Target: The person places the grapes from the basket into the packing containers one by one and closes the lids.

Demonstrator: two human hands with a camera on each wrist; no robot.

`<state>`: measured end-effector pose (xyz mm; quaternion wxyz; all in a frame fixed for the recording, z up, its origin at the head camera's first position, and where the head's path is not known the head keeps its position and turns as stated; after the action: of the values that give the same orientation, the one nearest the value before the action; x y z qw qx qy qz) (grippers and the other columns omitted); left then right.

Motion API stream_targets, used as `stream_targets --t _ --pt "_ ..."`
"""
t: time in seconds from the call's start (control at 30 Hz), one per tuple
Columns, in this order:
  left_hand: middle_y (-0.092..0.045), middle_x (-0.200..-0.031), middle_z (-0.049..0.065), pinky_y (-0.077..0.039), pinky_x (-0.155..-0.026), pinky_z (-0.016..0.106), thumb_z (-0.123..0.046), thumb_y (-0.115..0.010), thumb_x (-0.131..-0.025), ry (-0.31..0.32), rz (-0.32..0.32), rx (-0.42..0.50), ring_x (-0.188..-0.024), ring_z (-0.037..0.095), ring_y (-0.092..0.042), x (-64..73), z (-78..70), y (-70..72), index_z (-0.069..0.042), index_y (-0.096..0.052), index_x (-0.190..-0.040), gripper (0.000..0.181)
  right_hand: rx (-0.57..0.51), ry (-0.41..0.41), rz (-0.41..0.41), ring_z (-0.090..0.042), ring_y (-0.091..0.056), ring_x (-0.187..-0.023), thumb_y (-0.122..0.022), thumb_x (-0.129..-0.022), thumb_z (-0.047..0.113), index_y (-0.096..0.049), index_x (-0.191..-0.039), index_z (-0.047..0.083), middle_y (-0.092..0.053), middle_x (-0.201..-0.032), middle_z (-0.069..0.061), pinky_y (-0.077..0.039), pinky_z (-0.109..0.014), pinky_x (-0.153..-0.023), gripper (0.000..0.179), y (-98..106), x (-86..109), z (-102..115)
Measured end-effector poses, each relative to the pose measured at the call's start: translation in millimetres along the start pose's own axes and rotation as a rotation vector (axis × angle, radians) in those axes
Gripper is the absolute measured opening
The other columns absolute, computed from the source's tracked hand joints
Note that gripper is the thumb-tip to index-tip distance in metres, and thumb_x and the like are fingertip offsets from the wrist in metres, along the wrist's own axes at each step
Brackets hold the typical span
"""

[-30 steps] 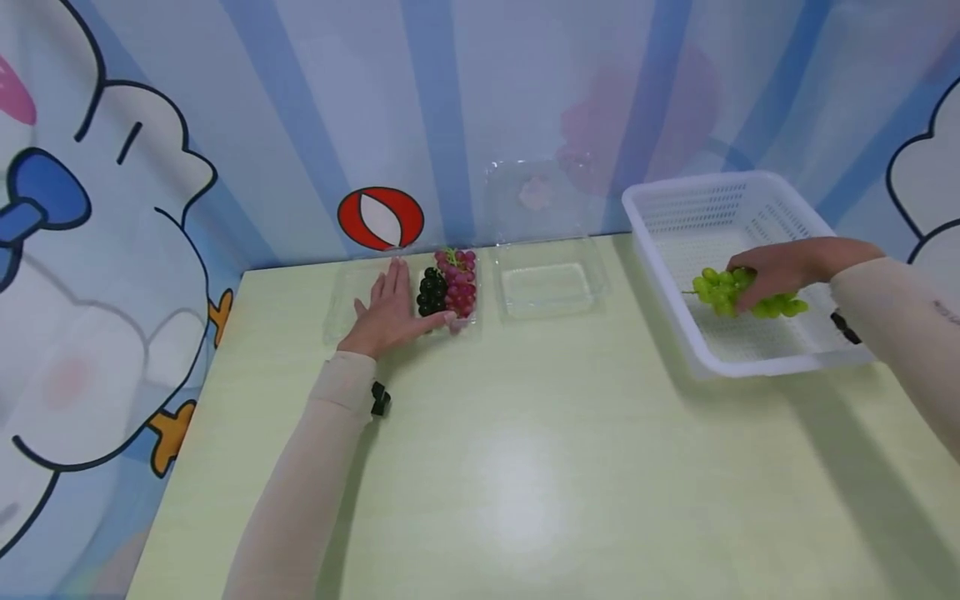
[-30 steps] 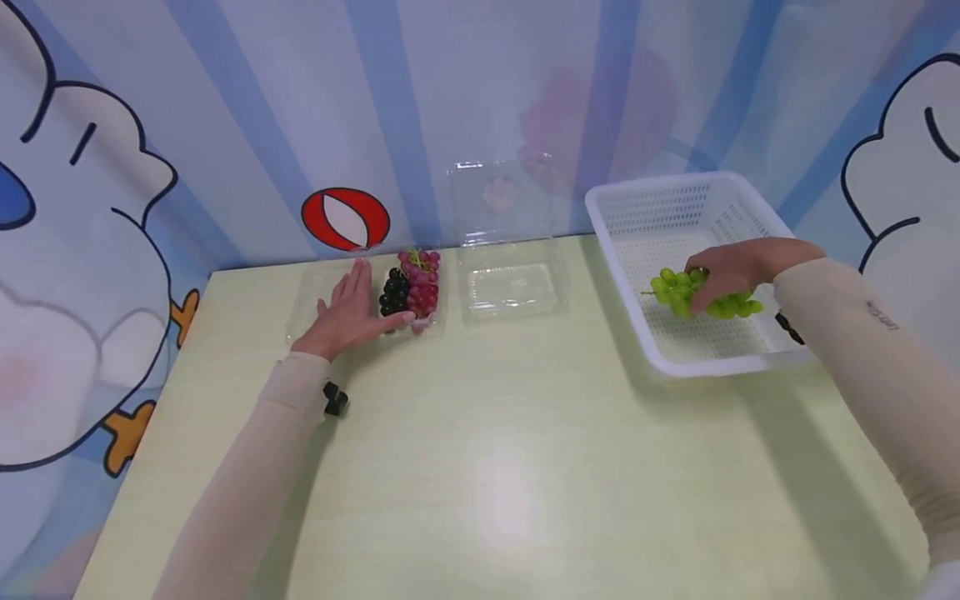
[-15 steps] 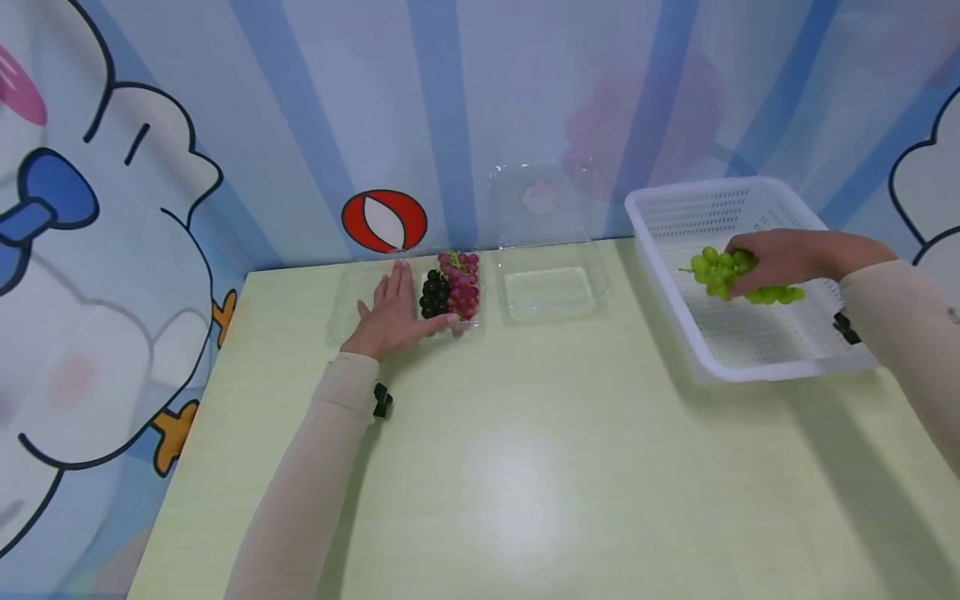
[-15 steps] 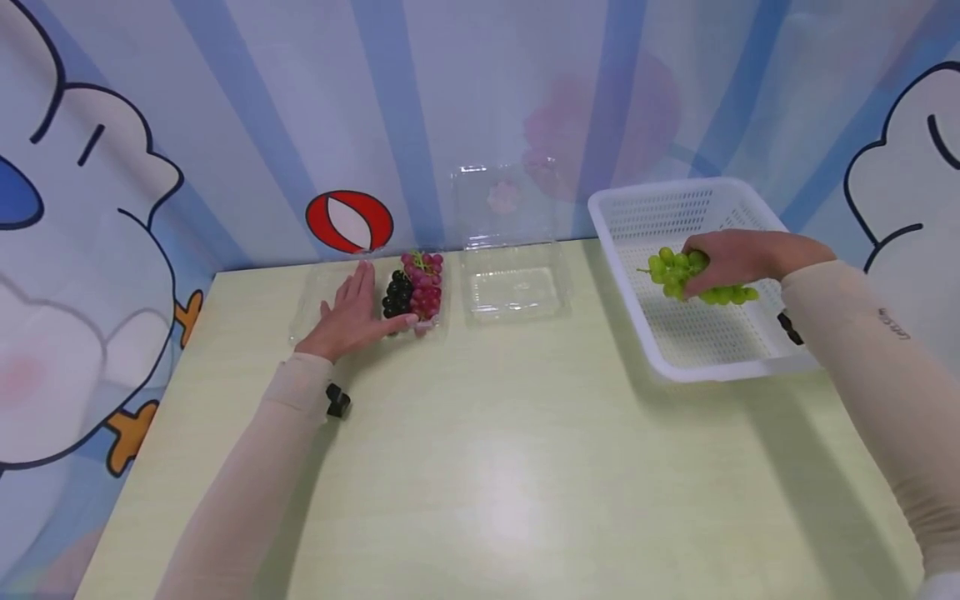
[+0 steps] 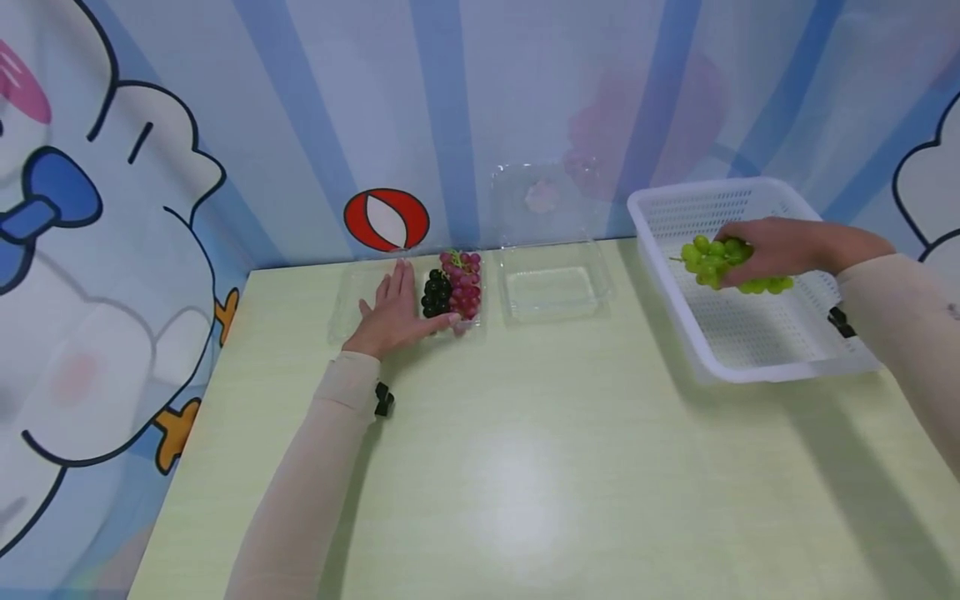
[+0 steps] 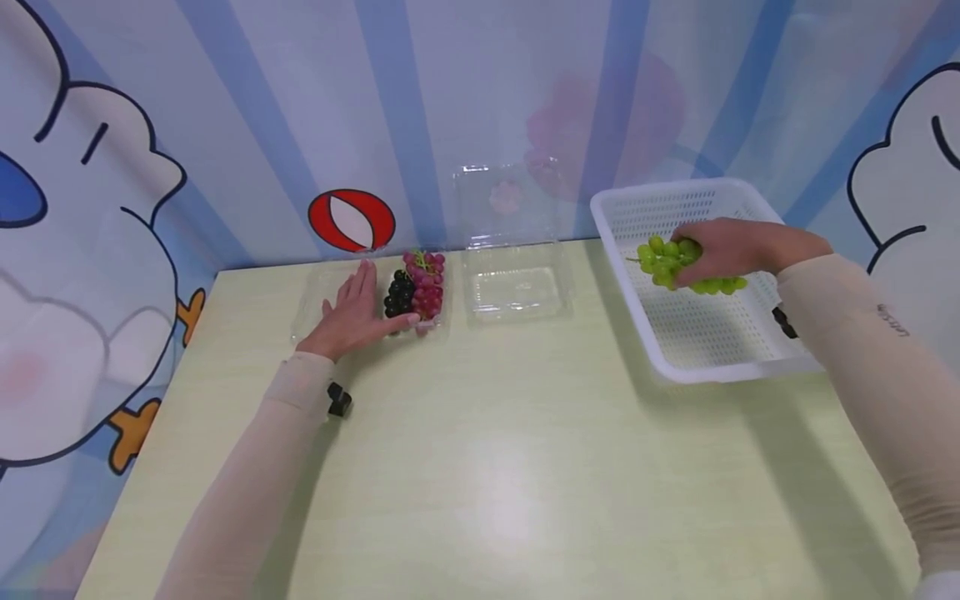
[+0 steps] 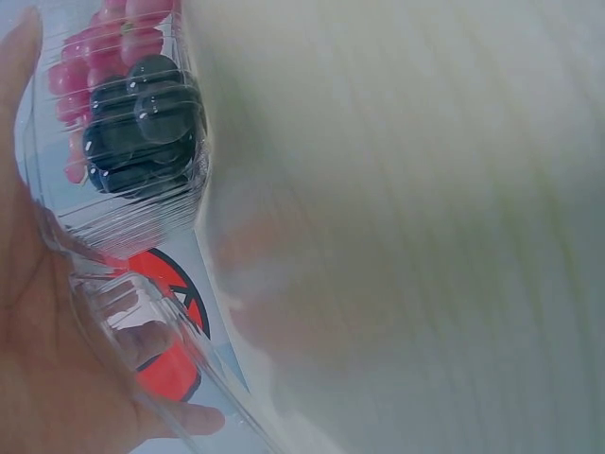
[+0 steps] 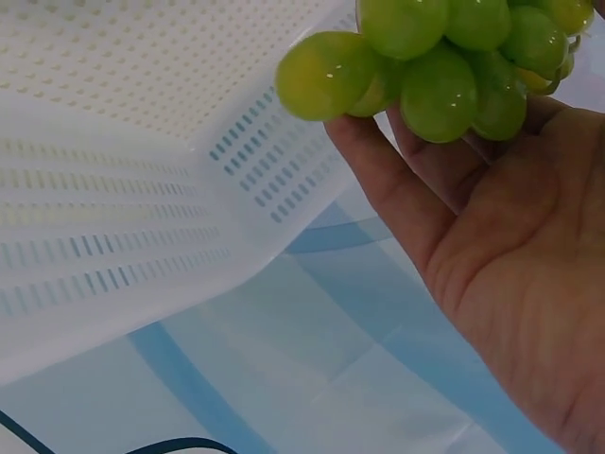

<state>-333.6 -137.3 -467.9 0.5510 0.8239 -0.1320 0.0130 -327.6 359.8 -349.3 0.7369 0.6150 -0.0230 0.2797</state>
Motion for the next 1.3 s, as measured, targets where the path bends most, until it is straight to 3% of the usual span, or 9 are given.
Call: stream_targets --t 0.4,0.67,0.93,1.3 --pt "0.015 -0.171 0.007 -0.002 -0.111 0.081 -0.091 -0.049 -0.076 0.008 0.017 0.003 -0.157 0.039 0.004 0.1 -0.2 -1.2 -0.013 0.012 -0.163 0.131 0.033 0.025 0.0 -0.027 -0.058 -0.102 -0.071 -0.092 0.049 -0.045 -0.143 -0.004 -0.059 -0.125 -0.018 -0.051 -0.049 -0.081 0.077 6.6 -13.5 20.1" --pt "0.014 -0.171 0.007 -0.003 -0.11 0.082 -0.091 -0.048 -0.077 0.004 0.021 -0.005 -0.156 0.04 0.004 -0.4 0.0 -1.6 -0.011 0.01 -0.163 0.131 0.045 0.052 0.001 -0.024 -0.057 -0.096 -0.071 -0.093 0.047 -0.046 -0.142 -0.004 -0.061 -0.119 -0.014 -0.05 -0.046 -0.078 0.074 10.8 -17.3 33.7" --pt "0.014 -0.171 0.007 -0.004 -0.11 0.082 -0.092 -0.048 -0.077 -0.003 0.015 -0.001 -0.157 0.039 0.004 0.2 -0.5 -0.7 -0.012 0.011 -0.163 0.131 0.071 0.064 0.0 -0.026 -0.057 -0.1 -0.069 -0.093 0.049 -0.045 -0.143 -0.003 -0.059 -0.123 -0.016 -0.051 -0.048 -0.081 0.076 16.1 -21.4 40.3" --pt "0.016 -0.171 0.005 -0.002 -0.111 0.081 -0.091 -0.047 -0.078 -0.004 0.004 0.007 -0.157 0.037 0.005 1.6 0.6 -0.7 -0.013 0.012 -0.163 0.129 0.011 0.061 -0.011 -0.024 -0.057 -0.1 -0.068 -0.094 0.047 -0.045 -0.147 0.003 -0.06 -0.125 -0.012 -0.051 -0.045 -0.081 0.073 18.6 -26.7 48.9"
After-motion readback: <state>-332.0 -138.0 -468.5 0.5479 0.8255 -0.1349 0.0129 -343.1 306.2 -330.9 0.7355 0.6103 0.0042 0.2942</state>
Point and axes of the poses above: each hand's wrist, its own x-axis away from the middle knuckle, its own y-axis out of the back of the hand, z = x × y, the point moved 7 cm from there along -x, towards the middle knuckle
